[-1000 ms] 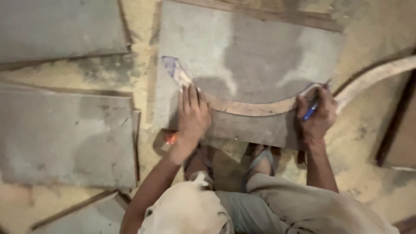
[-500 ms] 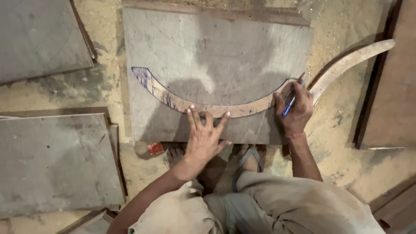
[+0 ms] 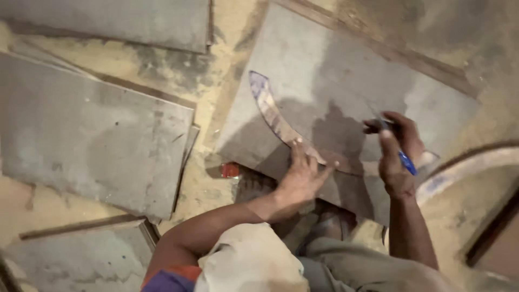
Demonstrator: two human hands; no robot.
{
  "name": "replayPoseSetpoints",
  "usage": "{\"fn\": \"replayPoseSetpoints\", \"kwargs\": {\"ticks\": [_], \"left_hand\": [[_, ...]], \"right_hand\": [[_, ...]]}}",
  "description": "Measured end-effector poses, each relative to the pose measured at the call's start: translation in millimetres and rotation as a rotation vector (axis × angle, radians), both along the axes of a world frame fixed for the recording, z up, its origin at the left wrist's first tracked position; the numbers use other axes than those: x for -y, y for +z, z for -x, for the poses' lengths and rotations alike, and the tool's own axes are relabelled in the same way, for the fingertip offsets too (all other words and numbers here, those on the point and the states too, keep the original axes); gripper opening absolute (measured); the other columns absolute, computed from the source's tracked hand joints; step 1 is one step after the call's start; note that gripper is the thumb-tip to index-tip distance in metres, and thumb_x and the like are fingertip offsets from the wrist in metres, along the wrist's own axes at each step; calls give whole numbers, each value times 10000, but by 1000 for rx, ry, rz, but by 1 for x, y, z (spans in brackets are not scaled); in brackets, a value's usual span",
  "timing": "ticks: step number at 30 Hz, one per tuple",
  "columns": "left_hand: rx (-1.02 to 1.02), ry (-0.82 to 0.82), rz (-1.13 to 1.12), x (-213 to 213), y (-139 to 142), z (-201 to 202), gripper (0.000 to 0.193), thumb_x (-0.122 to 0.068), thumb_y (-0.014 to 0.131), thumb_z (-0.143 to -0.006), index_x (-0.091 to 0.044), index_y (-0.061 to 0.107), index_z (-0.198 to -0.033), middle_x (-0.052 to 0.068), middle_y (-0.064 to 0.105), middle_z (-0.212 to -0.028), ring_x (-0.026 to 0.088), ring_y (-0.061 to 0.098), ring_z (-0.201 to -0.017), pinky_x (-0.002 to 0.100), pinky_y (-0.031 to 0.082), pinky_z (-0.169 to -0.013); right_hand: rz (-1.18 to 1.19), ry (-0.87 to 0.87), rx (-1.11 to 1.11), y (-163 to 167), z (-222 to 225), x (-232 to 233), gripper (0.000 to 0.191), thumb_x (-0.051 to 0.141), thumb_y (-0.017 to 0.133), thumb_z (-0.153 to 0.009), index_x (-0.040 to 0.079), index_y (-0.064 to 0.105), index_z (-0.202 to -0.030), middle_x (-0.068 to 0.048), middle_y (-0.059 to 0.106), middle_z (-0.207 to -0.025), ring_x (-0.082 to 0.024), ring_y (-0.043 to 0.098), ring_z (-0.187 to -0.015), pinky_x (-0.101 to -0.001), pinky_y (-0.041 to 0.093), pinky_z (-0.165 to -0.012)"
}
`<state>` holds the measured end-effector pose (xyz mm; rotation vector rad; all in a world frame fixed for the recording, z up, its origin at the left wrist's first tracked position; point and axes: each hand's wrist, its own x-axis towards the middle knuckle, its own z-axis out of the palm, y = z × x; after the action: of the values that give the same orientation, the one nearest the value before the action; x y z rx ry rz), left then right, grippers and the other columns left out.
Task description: The person places a curved wooden template on a plywood panel on the floor, holds it steady, and traces around its edge with a blue marker. They reposition the template and panel, trace along the curved edge, and move finished panels aside to reach a new board.
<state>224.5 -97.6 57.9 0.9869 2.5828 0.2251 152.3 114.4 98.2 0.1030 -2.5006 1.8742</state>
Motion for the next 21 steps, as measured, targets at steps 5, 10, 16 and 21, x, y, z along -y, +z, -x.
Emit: {"fn": "replayPoseSetpoints", "kwargs": {"ticks": [5, 10, 16, 21], "left_hand": [[41, -51, 104, 3, 4, 5, 670, -207, 524, -990, -152, 359, -1637, 258, 681, -1022, 512, 592, -1104, 821, 197, -1149], [20, -88, 84, 22, 14, 15, 645, -229, 491, -941, -99, 385, -1563, 227, 686, -988, 455, 630, -1063, 791, 229, -1095], [-36, -98, 47, 33, 17, 22, 593, -215, 477, -966, -82, 454, -1543, 222, 697, -920, 397, 666, -953, 787, 277, -1094], [19, -83, 31, 30, 9, 21, 593, -191, 481, -989, -88, 441, -1571, 197, 700, -906, 376, 667, -964, 792, 281, -1116]], "right_hand": [[-1, 258, 191, -17, 86, 88, 200, 80, 683, -1011, -36, 691, -1173, -125, 760, -1064, -170, 743, -982, -313, 605, -879], [-15, 403, 106, -49, 141, 157, 152, 90, 760, -981, 2, 728, -1100, -97, 751, -1021, -115, 667, -883, -272, 546, -770], [-7, 497, 50, -62, 159, 197, 113, 90, 745, -992, 26, 741, -1085, -72, 745, -941, -95, 653, -819, -264, 522, -711], [-62, 529, 10, -66, 161, 199, 112, 97, 727, -1002, 26, 744, -1086, -76, 735, -875, -106, 665, -766, -276, 530, -665]]}}
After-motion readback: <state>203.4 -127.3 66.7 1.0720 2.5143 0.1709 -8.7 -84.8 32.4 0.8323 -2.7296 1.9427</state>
